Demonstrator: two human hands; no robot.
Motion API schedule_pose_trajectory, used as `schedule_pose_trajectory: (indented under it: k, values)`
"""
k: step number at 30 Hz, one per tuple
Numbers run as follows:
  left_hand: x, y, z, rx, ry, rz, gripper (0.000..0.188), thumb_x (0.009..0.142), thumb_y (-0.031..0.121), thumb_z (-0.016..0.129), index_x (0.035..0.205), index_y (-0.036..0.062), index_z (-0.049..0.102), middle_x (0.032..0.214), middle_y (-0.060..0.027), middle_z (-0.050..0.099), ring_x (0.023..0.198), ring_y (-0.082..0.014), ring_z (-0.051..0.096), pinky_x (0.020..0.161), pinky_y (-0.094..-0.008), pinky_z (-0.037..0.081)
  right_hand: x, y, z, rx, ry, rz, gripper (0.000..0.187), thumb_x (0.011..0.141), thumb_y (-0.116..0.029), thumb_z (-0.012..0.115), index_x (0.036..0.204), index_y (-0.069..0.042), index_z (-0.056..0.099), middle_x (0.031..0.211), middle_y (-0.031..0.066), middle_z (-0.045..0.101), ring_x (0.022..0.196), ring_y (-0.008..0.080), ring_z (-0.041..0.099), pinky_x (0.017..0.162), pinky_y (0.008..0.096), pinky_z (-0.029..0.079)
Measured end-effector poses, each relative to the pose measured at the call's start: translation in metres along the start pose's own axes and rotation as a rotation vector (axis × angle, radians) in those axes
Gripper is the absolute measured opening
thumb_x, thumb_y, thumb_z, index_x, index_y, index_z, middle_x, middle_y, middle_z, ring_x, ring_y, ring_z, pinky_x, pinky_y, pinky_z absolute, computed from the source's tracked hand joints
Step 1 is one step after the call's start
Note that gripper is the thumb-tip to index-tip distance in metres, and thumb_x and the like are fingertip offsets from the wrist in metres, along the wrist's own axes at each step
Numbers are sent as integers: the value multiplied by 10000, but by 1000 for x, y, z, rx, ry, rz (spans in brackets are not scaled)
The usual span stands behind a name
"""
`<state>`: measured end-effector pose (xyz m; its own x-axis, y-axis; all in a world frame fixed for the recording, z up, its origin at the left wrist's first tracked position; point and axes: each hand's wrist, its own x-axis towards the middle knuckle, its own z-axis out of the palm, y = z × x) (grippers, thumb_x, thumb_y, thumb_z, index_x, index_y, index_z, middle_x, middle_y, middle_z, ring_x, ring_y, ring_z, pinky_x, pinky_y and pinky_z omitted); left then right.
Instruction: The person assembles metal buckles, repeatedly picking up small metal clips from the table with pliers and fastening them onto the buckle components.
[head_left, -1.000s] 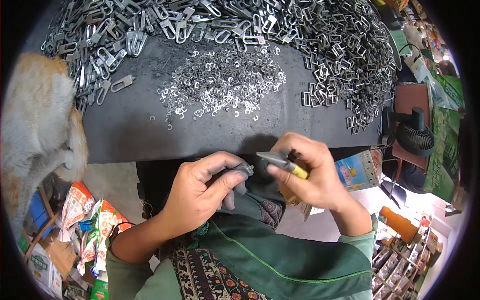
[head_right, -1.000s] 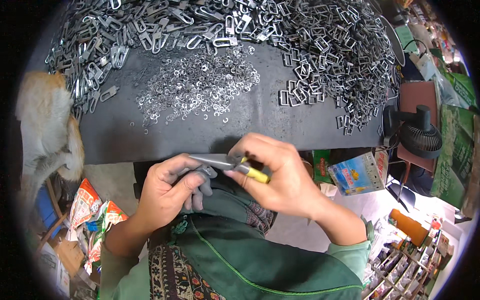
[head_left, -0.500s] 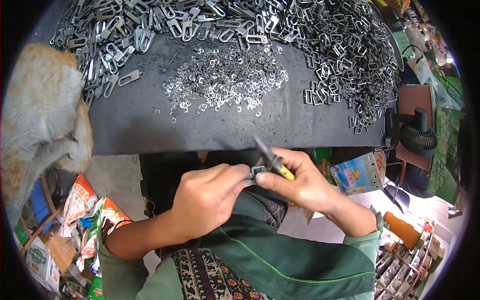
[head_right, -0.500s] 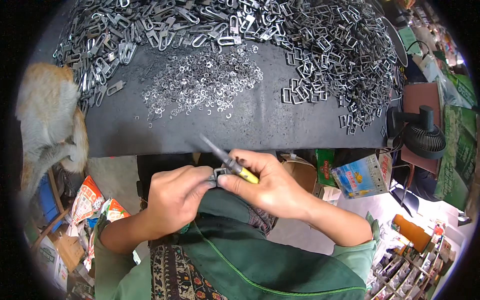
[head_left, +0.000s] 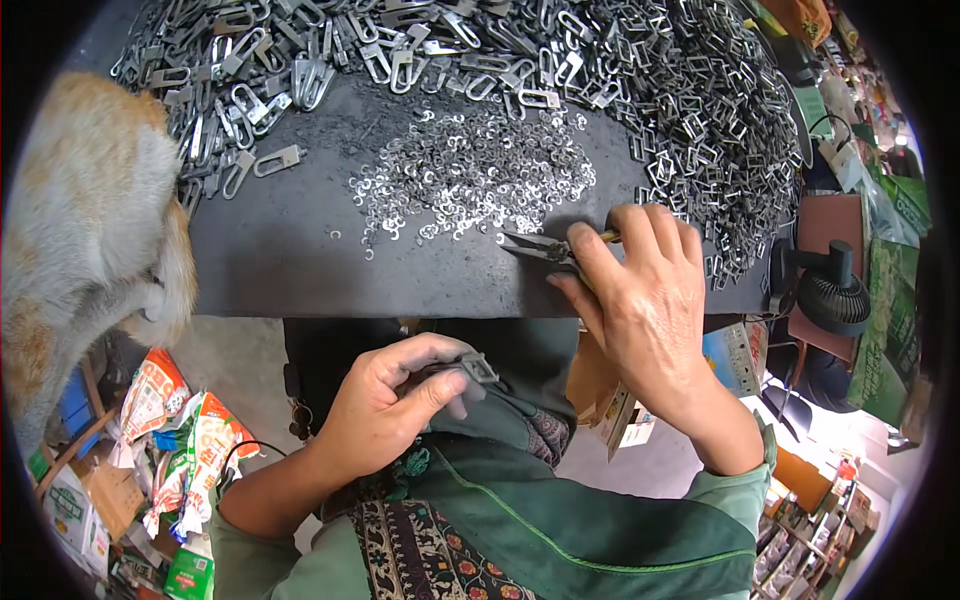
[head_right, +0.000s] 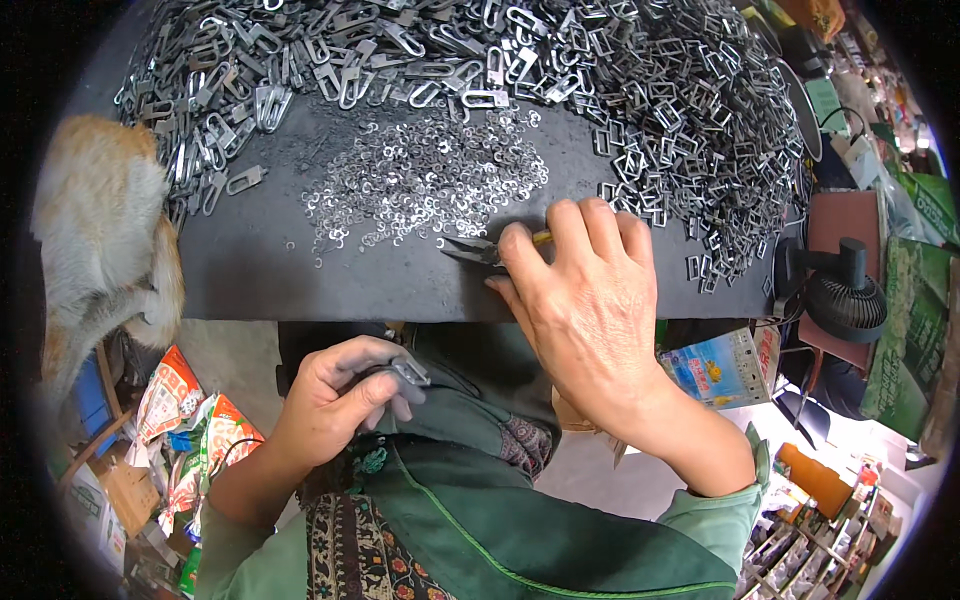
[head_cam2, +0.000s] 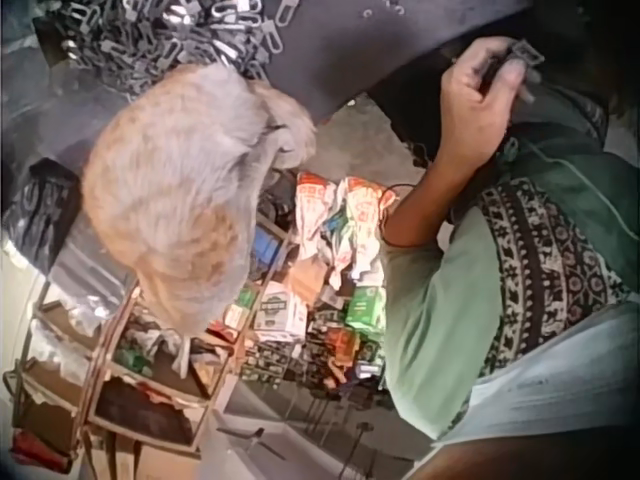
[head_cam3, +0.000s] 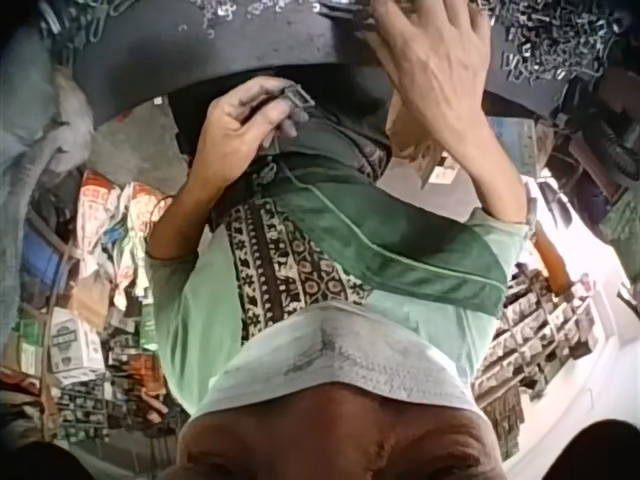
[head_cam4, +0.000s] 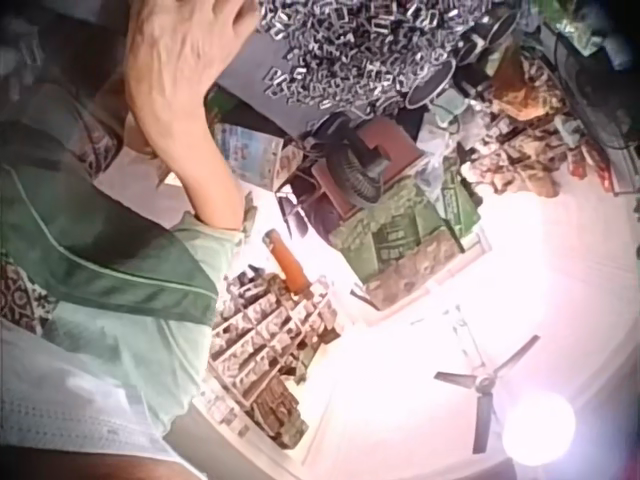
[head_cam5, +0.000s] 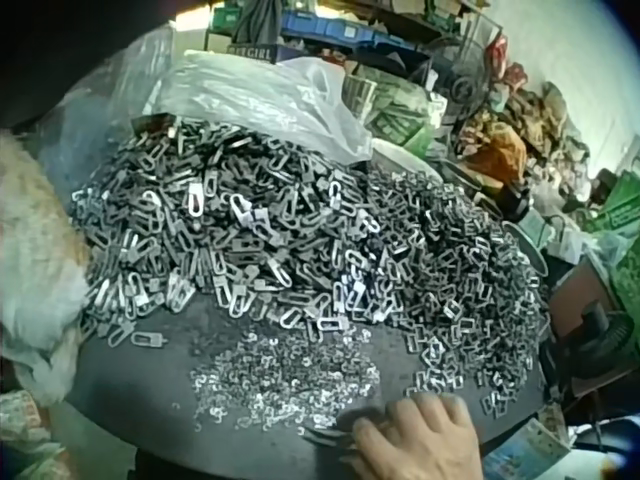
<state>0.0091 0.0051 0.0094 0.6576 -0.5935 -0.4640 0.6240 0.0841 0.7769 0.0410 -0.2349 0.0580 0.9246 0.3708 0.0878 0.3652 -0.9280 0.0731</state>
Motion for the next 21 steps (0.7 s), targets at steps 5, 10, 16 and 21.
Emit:
schedule_pose_trajectory:
  k: [5,10,16,21]
  values:
    - [4,-6,-5,215,55,229,176,944,102,641,1072,-11,679,919,-19,666,812,-80,606,724,-242,484,5,-1,-5,-32,-43,-24,310,716,-262,769,937,-106,617,881,62,495,903,245,510,768,388,386]
    - [5,0,-10,319,135,384,171,930,115,667,1049,-1,703,844,9,638,716,-45,552,644,-212,450,12,4,-16,32,-87,-113,297,710,-261,768,913,-103,620,837,54,496,828,236,518,701,371,390]
    - [5,13,-11,-291,68,-129,152,894,30,671,1028,-40,684,792,-4,606,586,-41,461,489,-196,320,15,13,-34,290,-131,-367,339,662,-278,767,904,-95,617,810,51,500,758,235,544,629,364,405]
    - [5,14,-10,-255,53,-123,157,894,33,673,1031,-44,674,824,-20,614,610,-43,474,516,-202,345,15,11,-30,325,-101,-388,334,665,-282,757,905,-97,617,808,49,499,760,235,549,627,365,408]
